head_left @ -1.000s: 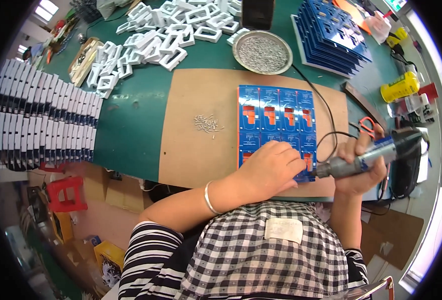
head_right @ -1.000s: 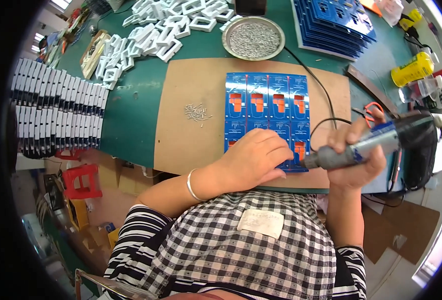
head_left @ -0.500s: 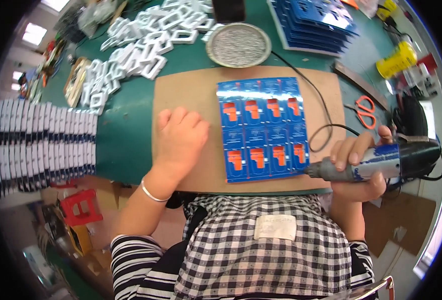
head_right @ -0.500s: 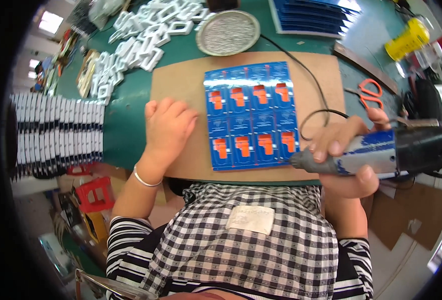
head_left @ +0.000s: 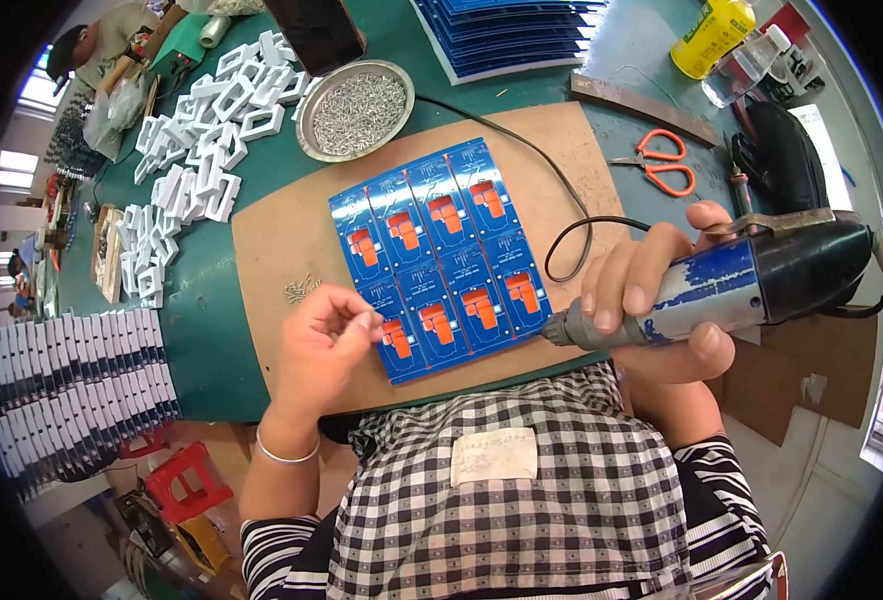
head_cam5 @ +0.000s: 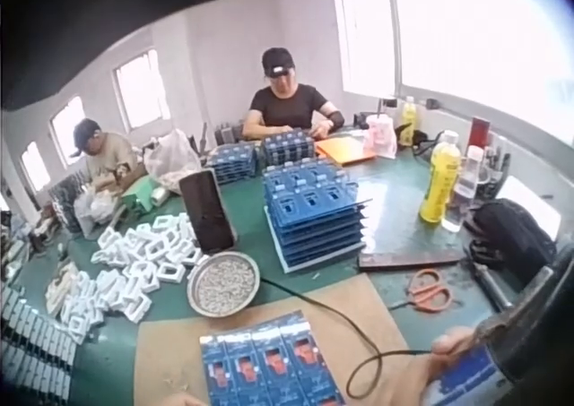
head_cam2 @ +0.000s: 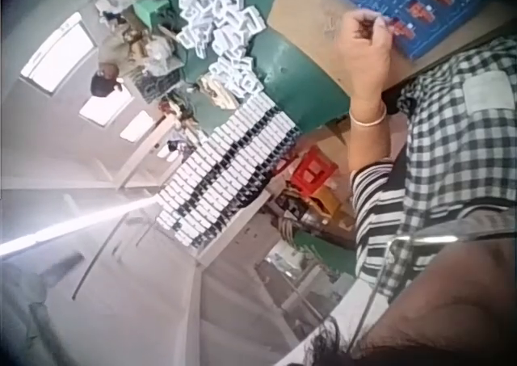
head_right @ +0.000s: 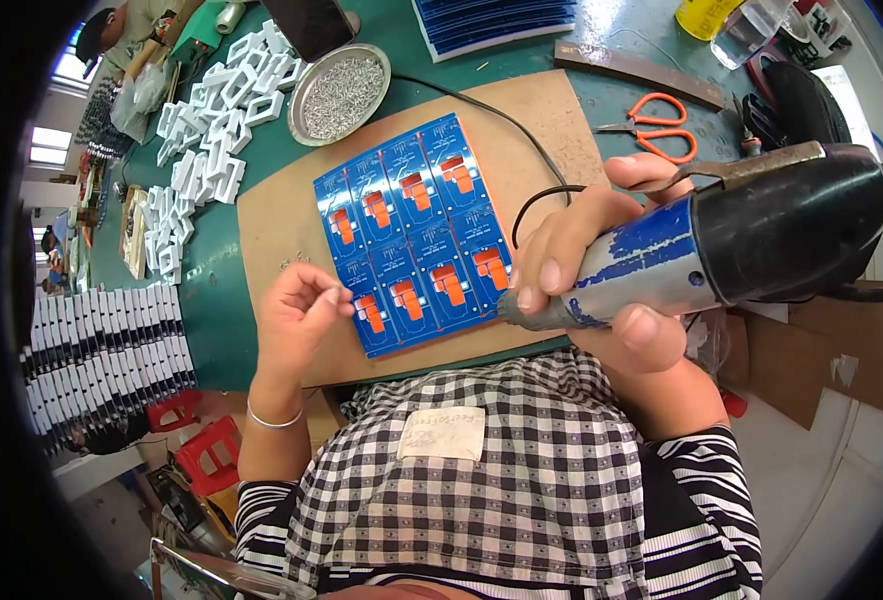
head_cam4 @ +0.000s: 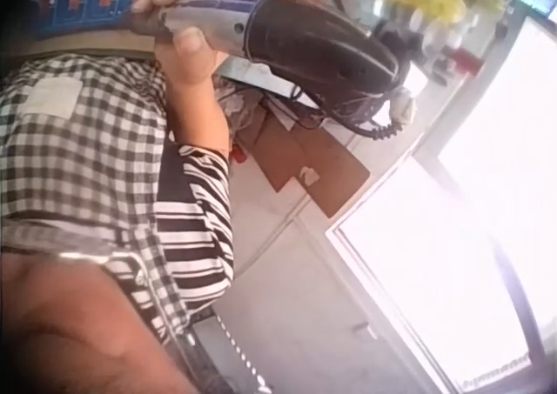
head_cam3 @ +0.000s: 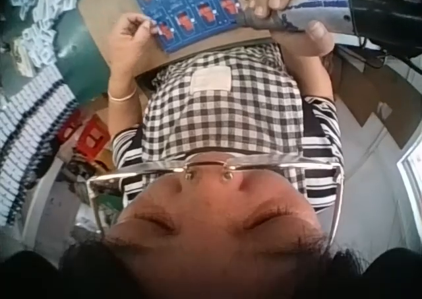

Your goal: The person fastens white plastic frames onto a blue circuit board panel using an electric screwdriver to drive small screws.

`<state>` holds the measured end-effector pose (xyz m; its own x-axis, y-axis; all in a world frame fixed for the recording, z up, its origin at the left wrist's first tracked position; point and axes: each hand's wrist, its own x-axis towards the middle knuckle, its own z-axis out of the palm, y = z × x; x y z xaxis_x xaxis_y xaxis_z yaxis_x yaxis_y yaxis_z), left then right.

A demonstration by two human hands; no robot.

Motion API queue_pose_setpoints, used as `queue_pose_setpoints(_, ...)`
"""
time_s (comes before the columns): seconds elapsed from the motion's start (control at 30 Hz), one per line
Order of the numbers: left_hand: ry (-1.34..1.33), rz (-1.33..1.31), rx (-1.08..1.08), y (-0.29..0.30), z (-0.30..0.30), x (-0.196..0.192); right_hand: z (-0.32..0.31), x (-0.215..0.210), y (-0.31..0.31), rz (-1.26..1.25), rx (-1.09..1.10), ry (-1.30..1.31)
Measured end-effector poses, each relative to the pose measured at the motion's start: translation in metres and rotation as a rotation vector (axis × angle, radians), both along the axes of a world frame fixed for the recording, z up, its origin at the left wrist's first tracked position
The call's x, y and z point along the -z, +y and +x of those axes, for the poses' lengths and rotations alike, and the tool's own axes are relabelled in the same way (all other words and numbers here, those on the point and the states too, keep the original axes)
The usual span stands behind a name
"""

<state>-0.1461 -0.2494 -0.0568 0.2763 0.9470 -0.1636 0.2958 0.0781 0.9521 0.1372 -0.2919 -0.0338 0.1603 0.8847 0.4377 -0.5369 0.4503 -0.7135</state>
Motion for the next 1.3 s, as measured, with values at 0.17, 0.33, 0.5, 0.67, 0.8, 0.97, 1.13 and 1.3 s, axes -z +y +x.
queue_pose_setpoints(0.17, -0.242, -0.117, 0.044, -0.006, 0.008, -0.005, 0.005, 0.004, -0.002, 0.018, 0.024, -0.002)
queue_pose_setpoints(0.33, -0.299, -0.156, 0.112, -0.020, 0.015, -0.012, 0.006, 0.007, -0.001, 0.020, 0.025, 0.057)
queue_pose_setpoints(0.5, 0.099, 0.214, 0.205, -0.027, 0.034, -0.014, 0.006, 0.009, -0.002, 0.029, -0.001, 0.082)
queue_pose_setpoints(0.67, 0.265, 0.577, 0.276, -0.028, 0.042, 0.000, 0.004, 0.006, -0.005, 0.006, -0.011, 0.095)
queue_pose_setpoints(0.8, 0.423, 0.698, 0.362, -0.023, 0.052, -0.002, 0.003, 0.009, -0.003, -0.002, -0.064, 0.087)
queue_pose_setpoints(0.97, 0.488, 0.661, 0.386, -0.024, 0.055, 0.005, -0.005, 0.005, -0.008, -0.048, -0.090, 0.080)
queue_pose_setpoints(1.13, 0.491, 0.622, 0.417, -0.019, 0.056, 0.005, -0.007, 0.000, -0.008, -0.089, -0.109, 0.053)
queue_pose_setpoints(1.3, 0.521, 0.639, 0.453, -0.016, 0.058, 0.004, -0.013, -0.005, -0.004, -0.058, -0.136, -0.054)
